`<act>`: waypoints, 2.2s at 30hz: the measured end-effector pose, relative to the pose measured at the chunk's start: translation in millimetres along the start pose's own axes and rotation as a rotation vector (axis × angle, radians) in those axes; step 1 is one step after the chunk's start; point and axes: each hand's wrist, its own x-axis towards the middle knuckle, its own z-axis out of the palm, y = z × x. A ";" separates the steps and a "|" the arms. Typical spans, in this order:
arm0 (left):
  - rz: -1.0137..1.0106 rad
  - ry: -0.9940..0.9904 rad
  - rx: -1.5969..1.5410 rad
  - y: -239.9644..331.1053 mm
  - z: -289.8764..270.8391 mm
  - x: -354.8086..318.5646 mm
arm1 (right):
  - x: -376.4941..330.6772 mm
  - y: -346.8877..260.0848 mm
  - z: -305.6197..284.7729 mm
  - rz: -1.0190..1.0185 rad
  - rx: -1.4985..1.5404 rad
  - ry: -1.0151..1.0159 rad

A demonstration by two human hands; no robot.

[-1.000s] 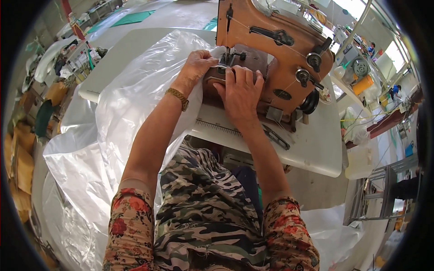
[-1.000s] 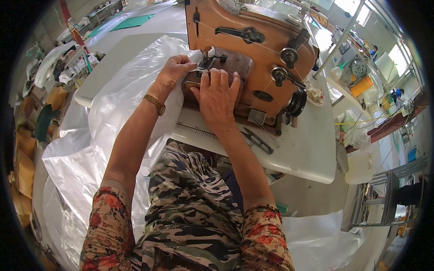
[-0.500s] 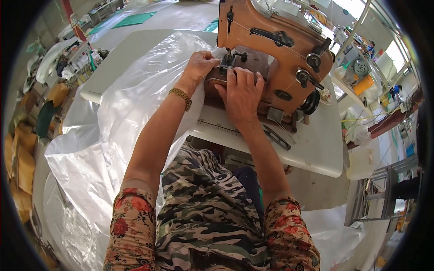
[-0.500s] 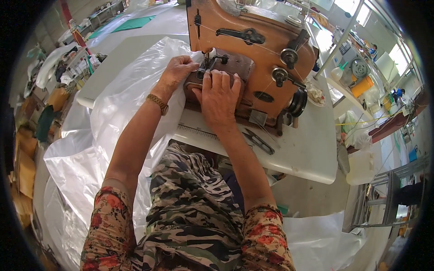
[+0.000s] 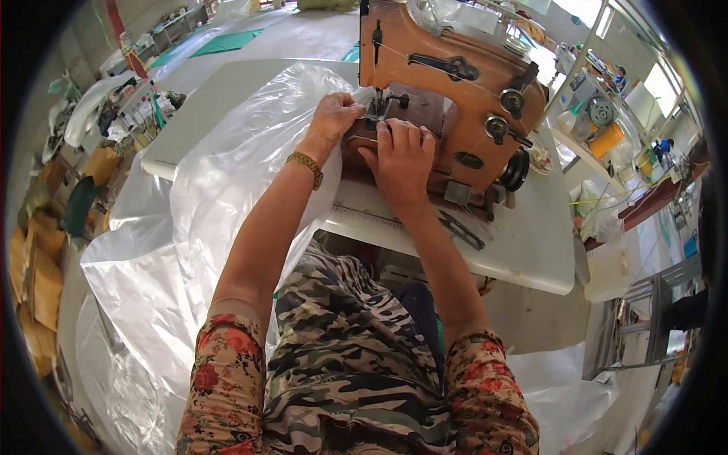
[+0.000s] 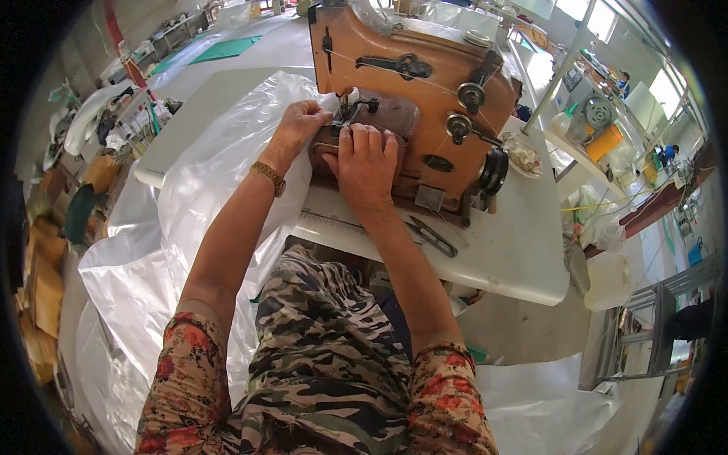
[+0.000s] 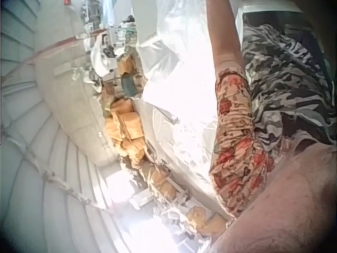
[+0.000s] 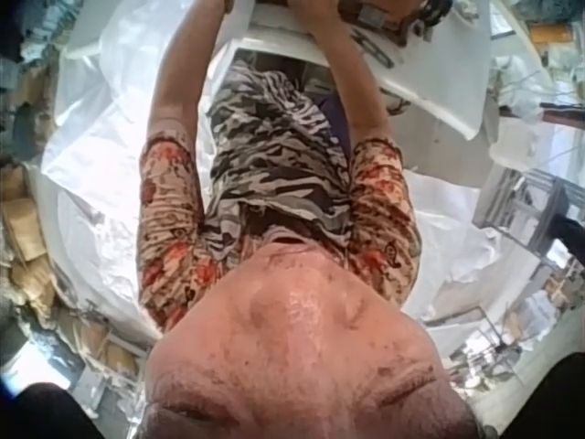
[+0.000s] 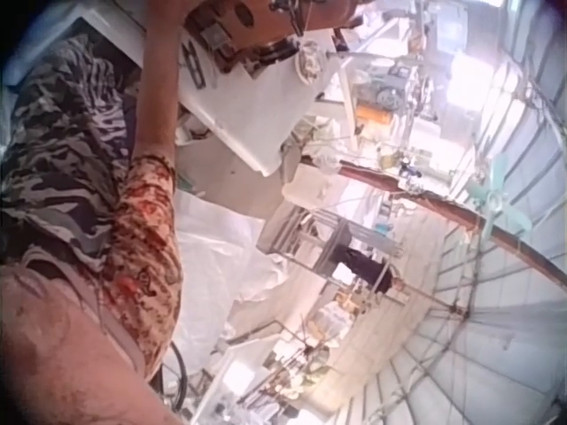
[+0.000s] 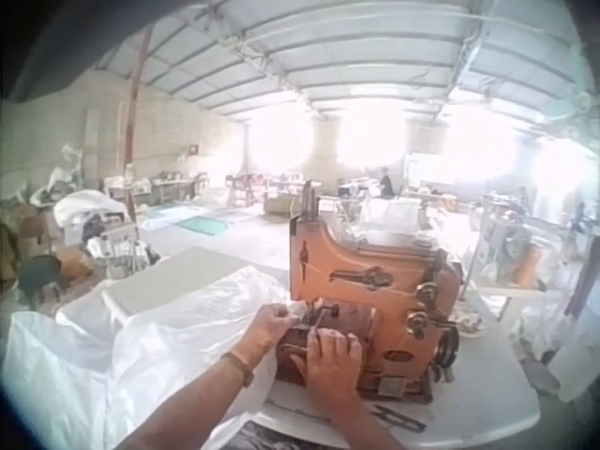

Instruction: The person aligns the edges of a plastic bag, stitches the seams using a sewing machine, and folds and handles the stitched plastic material.

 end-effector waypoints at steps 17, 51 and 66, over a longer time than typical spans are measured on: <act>0.237 0.105 0.240 44.5 -117.2 -31.9 | -37.0 72.1 -137.7 0.066 0.092 0.209; -0.023 0.298 0.626 -122.3 -239.8 -36.7 | -59.2 234.4 -44.6 0.756 0.343 0.011; -0.087 0.264 0.676 -132.8 -233.2 -31.0 | 1.4 244.2 -45.9 0.829 -0.278 -0.376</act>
